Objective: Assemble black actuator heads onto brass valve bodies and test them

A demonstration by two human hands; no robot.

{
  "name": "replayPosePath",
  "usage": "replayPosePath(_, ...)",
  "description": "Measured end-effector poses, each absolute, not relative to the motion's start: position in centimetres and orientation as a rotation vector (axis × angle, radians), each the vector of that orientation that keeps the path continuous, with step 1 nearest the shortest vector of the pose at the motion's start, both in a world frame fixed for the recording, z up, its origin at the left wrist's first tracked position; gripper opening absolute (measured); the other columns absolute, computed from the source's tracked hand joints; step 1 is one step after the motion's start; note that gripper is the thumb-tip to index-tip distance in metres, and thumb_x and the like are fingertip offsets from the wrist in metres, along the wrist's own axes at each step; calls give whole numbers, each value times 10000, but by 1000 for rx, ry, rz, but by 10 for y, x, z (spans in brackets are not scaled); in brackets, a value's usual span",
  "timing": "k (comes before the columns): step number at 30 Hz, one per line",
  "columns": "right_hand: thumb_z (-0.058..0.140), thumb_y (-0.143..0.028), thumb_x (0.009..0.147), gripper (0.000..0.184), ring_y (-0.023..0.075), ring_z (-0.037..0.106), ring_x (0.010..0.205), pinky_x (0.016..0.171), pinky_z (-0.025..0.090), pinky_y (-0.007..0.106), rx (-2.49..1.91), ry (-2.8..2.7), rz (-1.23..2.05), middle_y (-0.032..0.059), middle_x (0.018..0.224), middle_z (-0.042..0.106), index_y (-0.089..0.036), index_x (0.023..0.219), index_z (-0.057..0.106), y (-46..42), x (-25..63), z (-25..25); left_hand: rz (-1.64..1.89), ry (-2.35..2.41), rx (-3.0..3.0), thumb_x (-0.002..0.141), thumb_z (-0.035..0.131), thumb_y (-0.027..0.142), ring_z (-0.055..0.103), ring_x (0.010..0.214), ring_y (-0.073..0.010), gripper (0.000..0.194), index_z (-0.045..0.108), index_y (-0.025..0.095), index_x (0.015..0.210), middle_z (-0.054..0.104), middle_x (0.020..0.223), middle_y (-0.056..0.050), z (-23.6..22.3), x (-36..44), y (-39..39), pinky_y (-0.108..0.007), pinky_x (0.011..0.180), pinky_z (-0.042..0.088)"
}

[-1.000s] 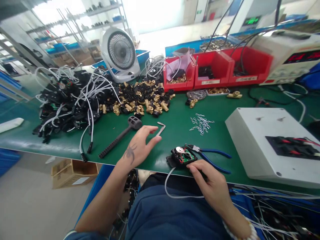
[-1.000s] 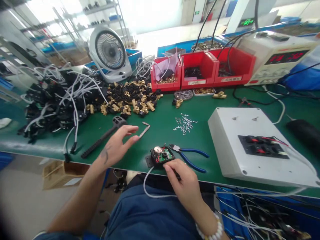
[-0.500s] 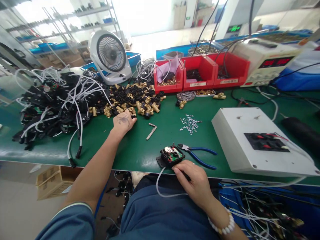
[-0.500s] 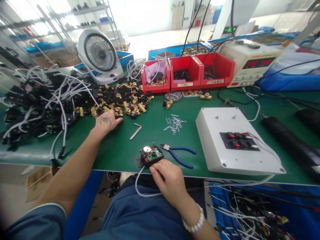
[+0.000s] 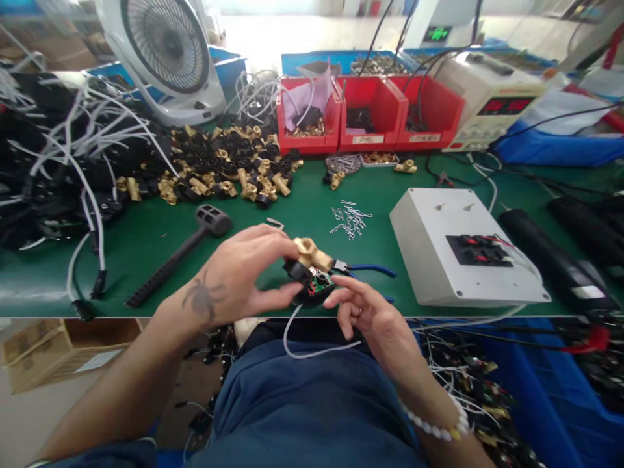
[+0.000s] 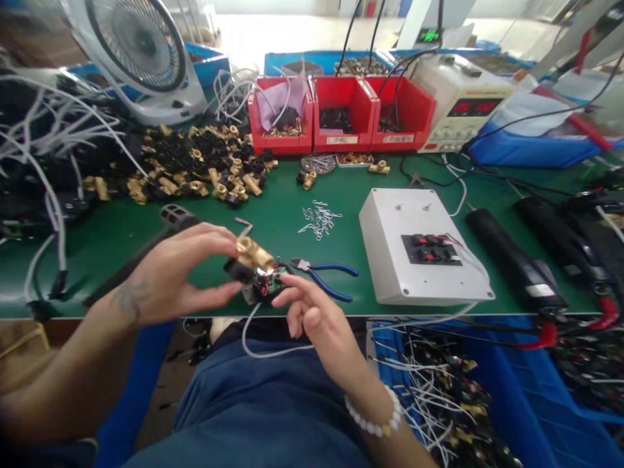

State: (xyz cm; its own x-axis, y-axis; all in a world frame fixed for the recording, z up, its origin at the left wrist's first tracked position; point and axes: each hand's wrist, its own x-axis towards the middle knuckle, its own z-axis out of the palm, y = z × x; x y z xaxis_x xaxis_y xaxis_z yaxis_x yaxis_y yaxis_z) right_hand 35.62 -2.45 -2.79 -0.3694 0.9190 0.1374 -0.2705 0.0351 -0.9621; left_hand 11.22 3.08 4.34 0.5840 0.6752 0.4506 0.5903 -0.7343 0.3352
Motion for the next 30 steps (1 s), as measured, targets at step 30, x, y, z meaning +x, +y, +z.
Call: replayPosePath(30, 869, -456, 756, 510, 135, 633, 836, 751, 560, 244, -778, -1115, 1734, 11, 973, 659, -292, 1168, 615, -39, 346, -24, 1307, 939, 1896, 855, 779, 415, 658, 1066, -186, 388, 631, 256, 1177, 696, 1099, -37, 6, 158, -25, -311, 972, 546)
